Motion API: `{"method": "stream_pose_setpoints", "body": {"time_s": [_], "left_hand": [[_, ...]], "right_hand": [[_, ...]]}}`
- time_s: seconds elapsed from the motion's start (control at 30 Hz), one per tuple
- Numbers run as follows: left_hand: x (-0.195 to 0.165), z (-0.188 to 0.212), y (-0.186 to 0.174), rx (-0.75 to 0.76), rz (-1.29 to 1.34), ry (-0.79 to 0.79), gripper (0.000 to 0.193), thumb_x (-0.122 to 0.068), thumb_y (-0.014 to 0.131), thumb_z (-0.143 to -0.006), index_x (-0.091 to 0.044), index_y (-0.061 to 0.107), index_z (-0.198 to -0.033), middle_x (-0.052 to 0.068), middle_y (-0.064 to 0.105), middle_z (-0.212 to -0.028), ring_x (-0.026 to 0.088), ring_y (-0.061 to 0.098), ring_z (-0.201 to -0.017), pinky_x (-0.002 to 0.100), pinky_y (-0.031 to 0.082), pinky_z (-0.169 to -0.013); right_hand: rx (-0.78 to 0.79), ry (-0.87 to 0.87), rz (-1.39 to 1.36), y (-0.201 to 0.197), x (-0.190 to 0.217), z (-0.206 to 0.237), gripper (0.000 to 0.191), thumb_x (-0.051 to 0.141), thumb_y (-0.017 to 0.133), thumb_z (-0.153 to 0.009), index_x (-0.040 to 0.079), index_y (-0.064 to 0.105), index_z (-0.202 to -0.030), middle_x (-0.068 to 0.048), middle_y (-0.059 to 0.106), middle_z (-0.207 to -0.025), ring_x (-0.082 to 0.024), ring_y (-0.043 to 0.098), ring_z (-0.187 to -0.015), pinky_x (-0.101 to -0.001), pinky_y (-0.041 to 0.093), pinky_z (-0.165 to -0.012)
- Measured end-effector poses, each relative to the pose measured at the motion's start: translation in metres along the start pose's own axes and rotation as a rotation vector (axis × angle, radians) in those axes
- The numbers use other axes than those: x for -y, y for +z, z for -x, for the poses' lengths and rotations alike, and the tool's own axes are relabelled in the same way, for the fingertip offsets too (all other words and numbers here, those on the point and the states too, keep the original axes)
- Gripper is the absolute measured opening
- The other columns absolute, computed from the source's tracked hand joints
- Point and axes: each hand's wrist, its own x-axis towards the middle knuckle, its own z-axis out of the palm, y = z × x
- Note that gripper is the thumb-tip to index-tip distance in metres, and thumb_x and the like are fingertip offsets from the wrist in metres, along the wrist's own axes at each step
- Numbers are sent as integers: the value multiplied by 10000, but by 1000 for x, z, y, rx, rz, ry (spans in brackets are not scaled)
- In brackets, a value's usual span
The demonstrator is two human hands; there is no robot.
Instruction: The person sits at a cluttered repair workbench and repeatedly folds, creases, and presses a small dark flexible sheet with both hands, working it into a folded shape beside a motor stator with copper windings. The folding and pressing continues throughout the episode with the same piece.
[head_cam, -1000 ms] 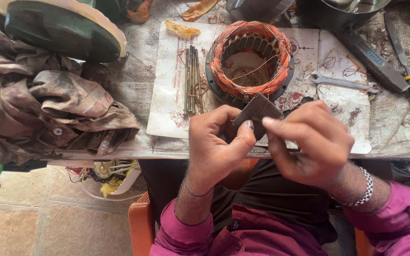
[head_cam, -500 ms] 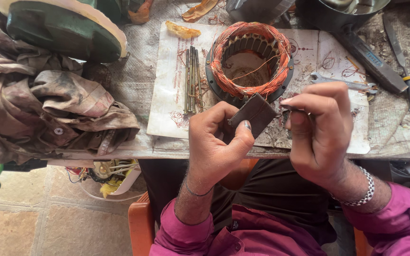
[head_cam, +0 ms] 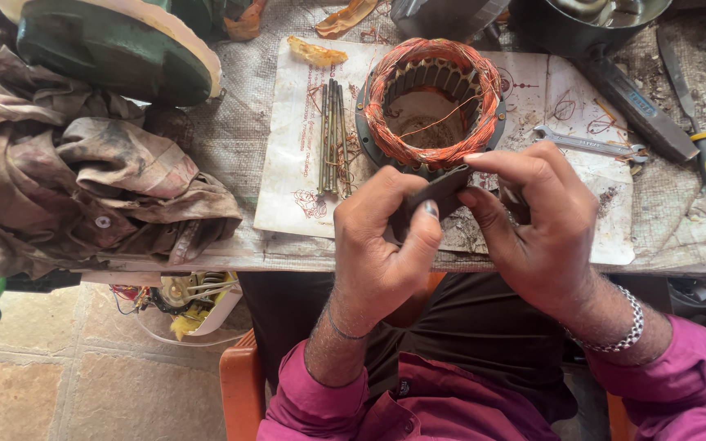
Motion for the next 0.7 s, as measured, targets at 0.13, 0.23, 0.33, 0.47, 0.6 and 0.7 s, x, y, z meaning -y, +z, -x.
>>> {"method": "stream_pose_setpoints", "body": {"time_s": [0.13, 0.23, 0.33, 0.47, 0.6, 0.7], "left_hand": [[-1, 0, -1, 1, 0, -1, 66, -45, 612, -1038, -9, 644, -1083, 38, 593, -811, 91, 573, -645, 250, 458, -585], [-1, 1, 1, 30, 264, -159, 128, -70, 558, -1062, 5, 615, -1148, 25, 682, -929, 69, 702, -764, 226, 593, -671], [2, 0, 3, -12, 341, -298, 134, -65, 599, -1043, 32, 642, -1124, 68, 744, -919, 99, 747, -786, 223, 602, -654], [8, 1, 2, -43, 472, -299, 164, -45, 641, -1048, 52, 661, -1178, 77, 753, -975, 104, 741, -846, 236, 597, -705], [11, 4, 3, -58, 447, -303, 166, -21, 650, -1023, 54, 657, -1171, 70, 743, -977, 108, 736, -824, 236, 600, -702], [12, 4, 3, -44, 424, -284, 178, 5, 655, -1007, 57, 639, -1177, 77, 734, -992, 118, 740, -834, 247, 614, -731]], "right_hand": [[-5, 28, 8, 0, -3, 1, 323, 39, 833, -980, 69, 663, -1252, -51, 564, -956, -88, 470, -648, -244, 378, -567], [1, -9, 4, 0, -5, 1, 314, 42, 844, -961, 73, 683, -1228, -53, 582, -963, -91, 482, -658, -244, 380, -566], [-2, -36, 1, -1, -6, 0, 316, 54, 849, -971, 77, 681, -1238, -43, 590, -926, -89, 506, -699, -240, 396, -591], [1, -7, 0, -1, -6, 0, 312, 63, 856, -954, 82, 687, -1216, -47, 592, -971, -81, 495, -672, -240, 389, -572], [6, -7, 4, 0, -4, -1, 306, 77, 864, -949, 87, 698, -1206, -43, 596, -973, -84, 492, -671, -239, 385, -568], [4, -6, -7, -1, -3, -2, 310, 84, 862, -948, 79, 696, -1209, -44, 599, -977, -82, 486, -657, -238, 380, -557]]}}
